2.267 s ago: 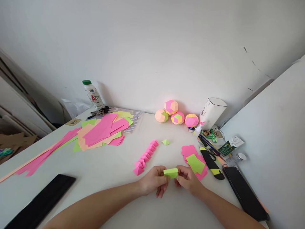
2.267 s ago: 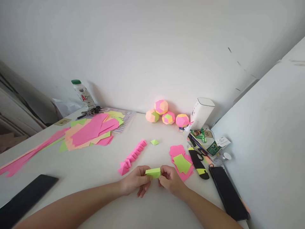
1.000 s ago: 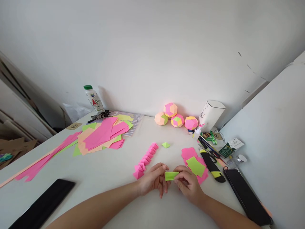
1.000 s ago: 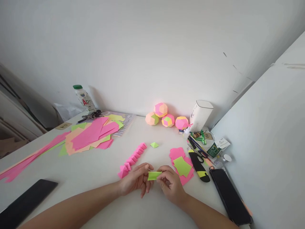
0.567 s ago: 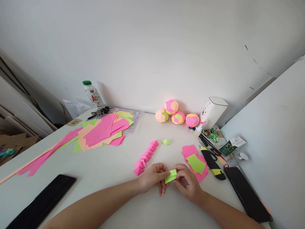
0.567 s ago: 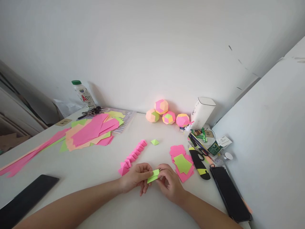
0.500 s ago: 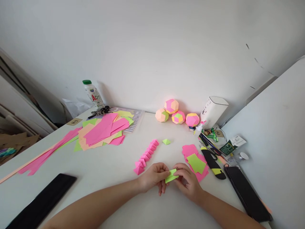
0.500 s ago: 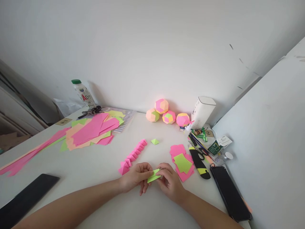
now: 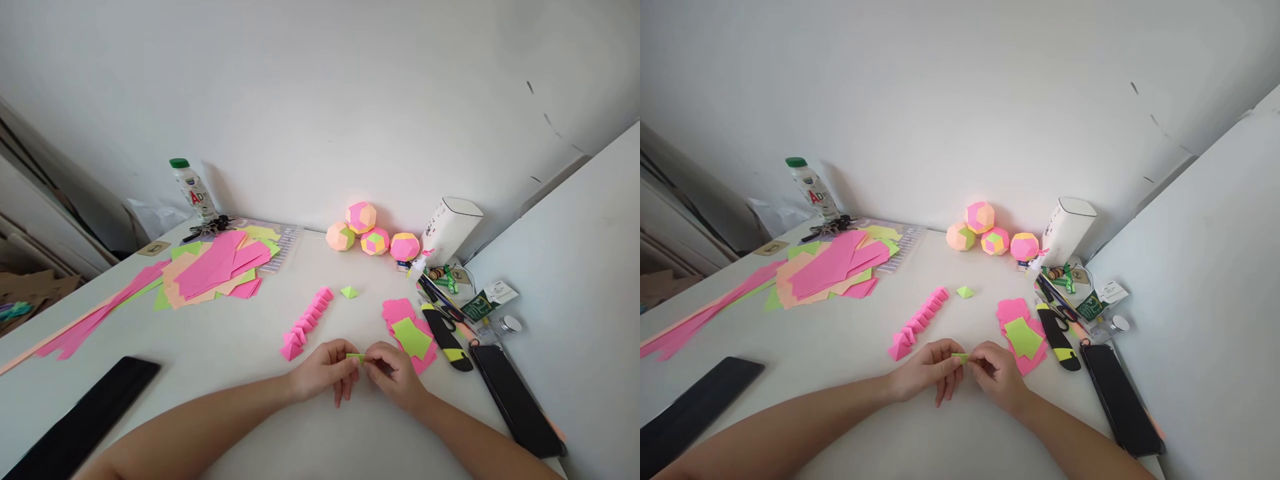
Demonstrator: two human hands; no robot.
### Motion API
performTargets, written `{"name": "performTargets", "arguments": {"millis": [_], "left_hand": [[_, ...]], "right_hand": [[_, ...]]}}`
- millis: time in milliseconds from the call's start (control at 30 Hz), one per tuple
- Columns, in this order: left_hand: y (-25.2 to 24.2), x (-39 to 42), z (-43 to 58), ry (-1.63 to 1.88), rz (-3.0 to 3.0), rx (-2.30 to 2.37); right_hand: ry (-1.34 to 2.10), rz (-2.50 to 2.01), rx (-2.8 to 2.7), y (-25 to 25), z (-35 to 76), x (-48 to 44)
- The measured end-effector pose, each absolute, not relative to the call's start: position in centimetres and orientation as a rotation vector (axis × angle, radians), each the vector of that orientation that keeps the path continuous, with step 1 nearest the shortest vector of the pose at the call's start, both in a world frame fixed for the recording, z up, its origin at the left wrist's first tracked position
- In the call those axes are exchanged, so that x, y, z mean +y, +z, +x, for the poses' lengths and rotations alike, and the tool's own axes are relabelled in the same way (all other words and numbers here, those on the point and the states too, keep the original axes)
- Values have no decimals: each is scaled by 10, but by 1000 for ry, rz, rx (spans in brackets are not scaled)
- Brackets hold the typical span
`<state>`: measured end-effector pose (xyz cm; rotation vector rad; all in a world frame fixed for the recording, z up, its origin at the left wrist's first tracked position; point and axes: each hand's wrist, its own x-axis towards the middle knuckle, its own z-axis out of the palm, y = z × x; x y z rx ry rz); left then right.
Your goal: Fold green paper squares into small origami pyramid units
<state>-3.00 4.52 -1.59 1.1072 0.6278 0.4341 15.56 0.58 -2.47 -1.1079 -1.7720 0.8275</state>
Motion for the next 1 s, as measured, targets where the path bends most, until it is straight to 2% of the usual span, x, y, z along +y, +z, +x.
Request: {"name": "performTargets", "arguments": {"millis": [200, 600, 1000], "left_hand": [[-20, 37, -30, 440, 1225, 682], [-24, 28, -30, 422, 1415, 780], [-20, 32, -29, 563, 1152, 739]], "right_hand": [[893, -1234, -1742, -28, 154, 4], [1054, -1172, -1801, -20, 152, 4], [1300, -1084, -1541, -18, 159, 6]]}}
